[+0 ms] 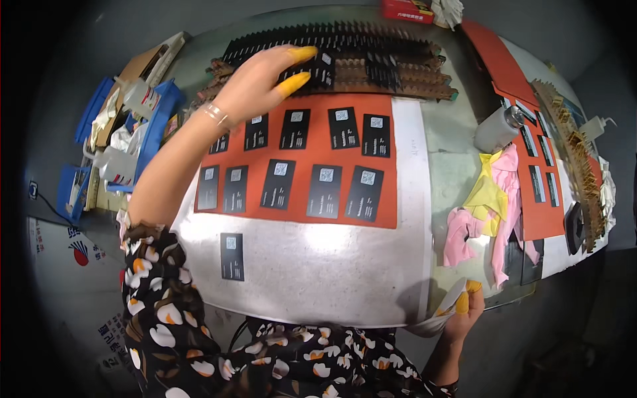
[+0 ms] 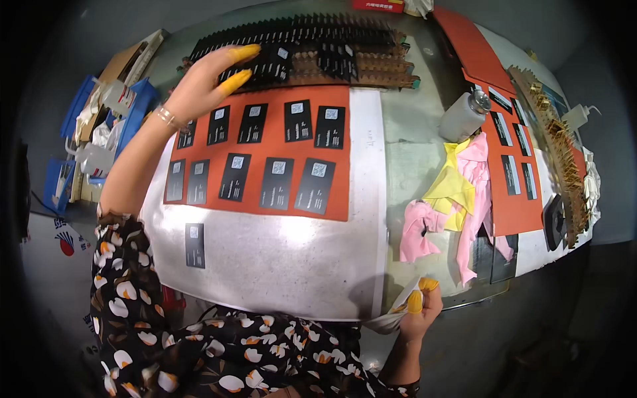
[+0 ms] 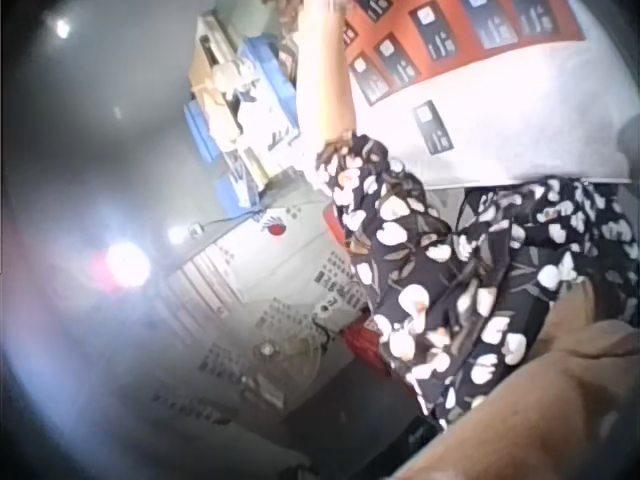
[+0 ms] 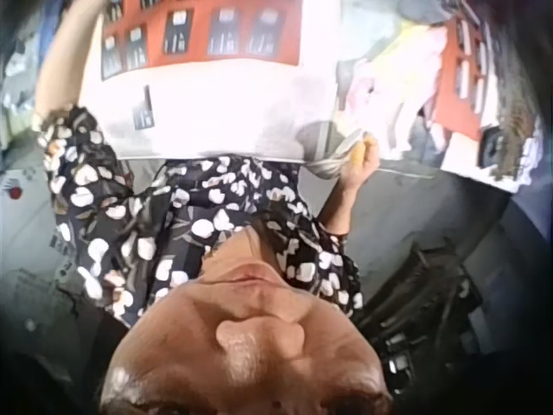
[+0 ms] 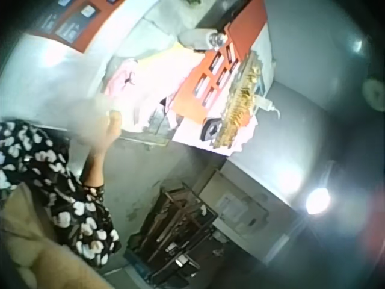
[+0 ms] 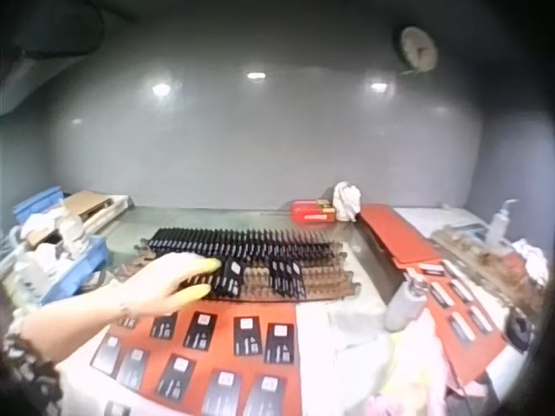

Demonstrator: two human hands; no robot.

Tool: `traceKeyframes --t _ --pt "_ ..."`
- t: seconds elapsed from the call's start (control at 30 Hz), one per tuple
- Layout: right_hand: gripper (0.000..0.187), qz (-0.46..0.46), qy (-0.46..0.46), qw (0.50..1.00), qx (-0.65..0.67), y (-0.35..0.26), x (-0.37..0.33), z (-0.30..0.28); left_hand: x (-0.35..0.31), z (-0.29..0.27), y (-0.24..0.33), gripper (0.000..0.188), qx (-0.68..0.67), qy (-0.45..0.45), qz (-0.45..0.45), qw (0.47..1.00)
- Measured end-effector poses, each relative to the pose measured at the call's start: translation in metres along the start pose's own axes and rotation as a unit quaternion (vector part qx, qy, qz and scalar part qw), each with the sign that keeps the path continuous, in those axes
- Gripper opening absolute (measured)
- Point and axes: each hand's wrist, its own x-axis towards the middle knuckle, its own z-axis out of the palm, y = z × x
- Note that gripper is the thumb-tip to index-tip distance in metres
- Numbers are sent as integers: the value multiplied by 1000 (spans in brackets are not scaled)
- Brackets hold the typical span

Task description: The person wipes small black cards with a white cloth on a metal table. They pick up the cards one by one, wipe them, and place them back in a row. The person occasionally sprays liquid onto the cloth from a bottle to continue the cleaning process.

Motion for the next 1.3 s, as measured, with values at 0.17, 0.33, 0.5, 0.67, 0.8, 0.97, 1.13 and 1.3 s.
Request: traceKeyframes --t 0.17,0.33,0.5,0.67,0.8,0.97,1.13,1.3 --pt "20 -3 -12 997 -83 -4 3 1 -173 -58 37 52 -103 -70 -167 978" --pt "16 26 -74 994 -71 -14 -11 31 -268 -54 80 94 -119 -172 -182 961" --pt "13 -25 -247 935 -255 -36 -40 104 -293 -45 80 104 -118 -173 -160 964" --pt "15 -43 -328 911 -247 -24 -60 157 -291 -43 81 105 -132 -194 -179 956" --pt "13 -47 -348 906 -235 -26 -70 185 -285 -59 58 102 -198 -244 -50 948" --pt "13 -21 -329 917 -225 -15 -77 197 -255 -50 29 85 -174 -326 143 918" --pt "13 -8 -293 928 -231 -16 -81 198 -239 -39 18 78 -164 -348 305 871" --pt "14 -16 -255 946 -202 -8 -87 196 -244 -42 8 76 -208 -361 273 867"
